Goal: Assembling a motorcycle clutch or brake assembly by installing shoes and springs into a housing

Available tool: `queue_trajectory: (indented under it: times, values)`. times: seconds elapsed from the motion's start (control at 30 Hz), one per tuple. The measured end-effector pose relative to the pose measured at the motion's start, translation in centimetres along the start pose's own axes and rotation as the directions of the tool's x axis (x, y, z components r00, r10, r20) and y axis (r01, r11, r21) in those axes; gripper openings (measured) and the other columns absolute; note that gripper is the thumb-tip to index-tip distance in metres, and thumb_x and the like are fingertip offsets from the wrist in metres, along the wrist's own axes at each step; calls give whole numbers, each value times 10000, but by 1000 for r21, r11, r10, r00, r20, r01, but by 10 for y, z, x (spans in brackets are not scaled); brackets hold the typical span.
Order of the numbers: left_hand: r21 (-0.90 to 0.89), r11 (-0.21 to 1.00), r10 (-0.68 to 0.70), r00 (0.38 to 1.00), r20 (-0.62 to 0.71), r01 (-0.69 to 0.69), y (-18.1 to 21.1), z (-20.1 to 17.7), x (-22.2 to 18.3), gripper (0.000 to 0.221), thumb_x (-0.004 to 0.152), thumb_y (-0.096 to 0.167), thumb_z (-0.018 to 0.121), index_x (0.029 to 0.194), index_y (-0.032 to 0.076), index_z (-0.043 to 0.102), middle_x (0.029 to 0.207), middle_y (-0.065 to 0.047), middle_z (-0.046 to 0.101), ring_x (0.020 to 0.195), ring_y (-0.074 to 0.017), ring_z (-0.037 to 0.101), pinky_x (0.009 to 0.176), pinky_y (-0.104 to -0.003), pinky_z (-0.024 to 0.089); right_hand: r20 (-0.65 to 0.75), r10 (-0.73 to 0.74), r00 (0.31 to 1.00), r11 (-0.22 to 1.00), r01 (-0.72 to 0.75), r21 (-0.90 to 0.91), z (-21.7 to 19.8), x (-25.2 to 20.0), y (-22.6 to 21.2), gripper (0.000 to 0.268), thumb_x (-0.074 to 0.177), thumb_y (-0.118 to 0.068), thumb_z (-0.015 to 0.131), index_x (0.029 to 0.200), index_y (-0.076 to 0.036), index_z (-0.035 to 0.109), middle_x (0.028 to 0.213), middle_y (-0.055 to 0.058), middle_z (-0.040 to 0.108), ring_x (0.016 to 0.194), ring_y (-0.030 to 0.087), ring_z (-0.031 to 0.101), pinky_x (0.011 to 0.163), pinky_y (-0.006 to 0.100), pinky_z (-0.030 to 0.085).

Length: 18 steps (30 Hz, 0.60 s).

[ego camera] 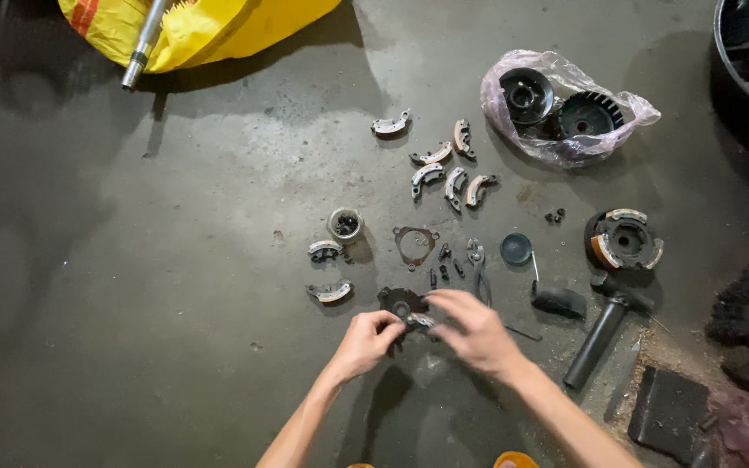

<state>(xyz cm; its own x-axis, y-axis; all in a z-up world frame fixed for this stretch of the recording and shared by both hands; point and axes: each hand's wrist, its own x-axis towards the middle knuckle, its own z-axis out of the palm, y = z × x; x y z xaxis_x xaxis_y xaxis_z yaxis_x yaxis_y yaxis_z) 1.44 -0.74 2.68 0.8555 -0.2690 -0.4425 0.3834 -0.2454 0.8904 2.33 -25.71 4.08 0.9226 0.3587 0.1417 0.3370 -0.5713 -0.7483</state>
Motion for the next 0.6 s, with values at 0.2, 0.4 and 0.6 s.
queue_trajectory:
  times: [0.2,0.4,0.6]
  values:
    - [113,993,9,996,85,-19,-19,20,4,139,883,135,688,922,47,787,794,-152,775,765,-257,740,703,-416,577,161,-50,986,998,53,-17,26,-8,-9,219,813,-130,782,1019,-145,708,995,41,696,962,290,696,807,404,596]
    - [291,951,136,987,-82,-107,-10,2,-1,140,909,131,684,1006,94,778,897,-128,781,888,-296,765,773,-390,610,292,611,736,516,-650,558,22,-16,12,375,815,-61,784,1185,-8,749,1044,176,813,952,266,773,801,380,619]
    - [368,907,268,955,-123,-207,-22,5,-13,164,913,88,653,1065,52,701,932,-92,712,795,-265,698,727,-362,570,545,538,643,-104,-591,800,14,-22,33,370,922,-10,613,1278,83,582,1164,303,713,979,430,726,804,487,617]
